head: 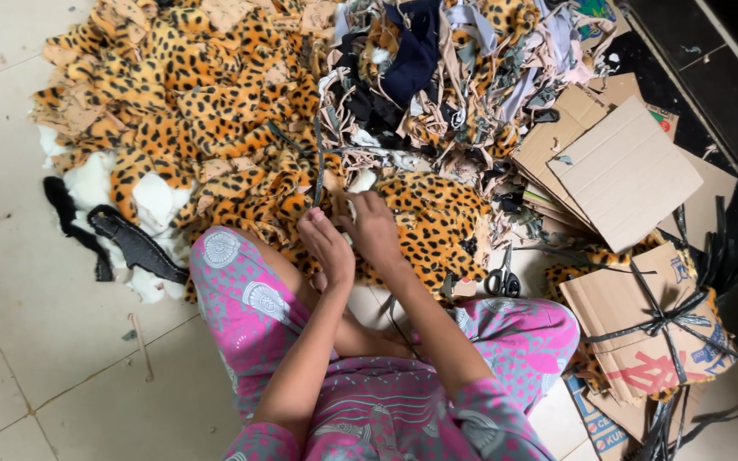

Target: The person sits on the floor and wraps a piece of leopard-print fabric around a cardboard sheet, smoothing and folding the edges. They then place the wrapped item aside and pick up another piece of fabric to repeat the wrapping process.

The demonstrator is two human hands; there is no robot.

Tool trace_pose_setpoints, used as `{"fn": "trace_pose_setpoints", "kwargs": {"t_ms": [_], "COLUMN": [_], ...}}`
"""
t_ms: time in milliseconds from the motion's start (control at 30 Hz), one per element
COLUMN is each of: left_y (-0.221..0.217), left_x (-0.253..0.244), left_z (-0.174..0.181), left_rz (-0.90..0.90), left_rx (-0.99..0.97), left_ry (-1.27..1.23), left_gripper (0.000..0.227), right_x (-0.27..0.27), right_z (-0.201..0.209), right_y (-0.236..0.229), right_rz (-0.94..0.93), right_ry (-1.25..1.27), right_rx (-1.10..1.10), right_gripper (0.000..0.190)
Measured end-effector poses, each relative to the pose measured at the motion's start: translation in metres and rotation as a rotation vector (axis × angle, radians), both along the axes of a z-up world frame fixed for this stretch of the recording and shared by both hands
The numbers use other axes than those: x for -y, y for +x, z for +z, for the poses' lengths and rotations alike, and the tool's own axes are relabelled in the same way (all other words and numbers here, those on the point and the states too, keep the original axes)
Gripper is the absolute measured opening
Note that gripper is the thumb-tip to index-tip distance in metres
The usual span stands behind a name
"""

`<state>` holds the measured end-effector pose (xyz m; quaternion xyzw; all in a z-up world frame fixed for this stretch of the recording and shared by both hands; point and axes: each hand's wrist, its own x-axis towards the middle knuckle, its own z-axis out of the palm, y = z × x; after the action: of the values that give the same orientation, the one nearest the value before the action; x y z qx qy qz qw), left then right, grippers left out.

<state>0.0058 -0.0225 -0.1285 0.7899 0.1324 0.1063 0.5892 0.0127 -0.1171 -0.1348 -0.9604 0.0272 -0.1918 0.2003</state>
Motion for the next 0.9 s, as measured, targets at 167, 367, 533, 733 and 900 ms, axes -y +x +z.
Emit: {"fn": "trace_pose_setpoints", "kwargs": {"t_ms": [167,367,533,733,900], "left_y": [0.011,0.019,0.012,-0.019,-0.042], "left_x": [-0.012,-0.002,0.034,0.08,0.109], "left_z": [0.02,0.08,0.072,0.092,0.099], "left_rz": [-0.082,-0.343,-0.581,-1.133,-1.456], "left_rx": [-0.234,-0.563,-0.271,-0.001,-0.065], "left_ry": [-0.219,-0.547,-0.518,0.027,0.034], "left_gripper": [0.042,0.062,0.027,0.015,0.036], "right_x": [-0.02,0.014,0.065,0.144,0.179], "right_z": [0.023,0.054,0.035,0.108,0.151], "right_y": [0.029,-0.009,-0.08,-0.143,-0.174], "right_rz": [-0.034,-0.156,-0.108,-0.121,-0.194], "right_ry": [0.238,1.324,1.477,1.373,1.156], "right_rx": [-0.253,-0.362,-0.288,-0.23,-0.378], "right_gripper": [0.038,0.036,0.029,0.049,0.028]}}
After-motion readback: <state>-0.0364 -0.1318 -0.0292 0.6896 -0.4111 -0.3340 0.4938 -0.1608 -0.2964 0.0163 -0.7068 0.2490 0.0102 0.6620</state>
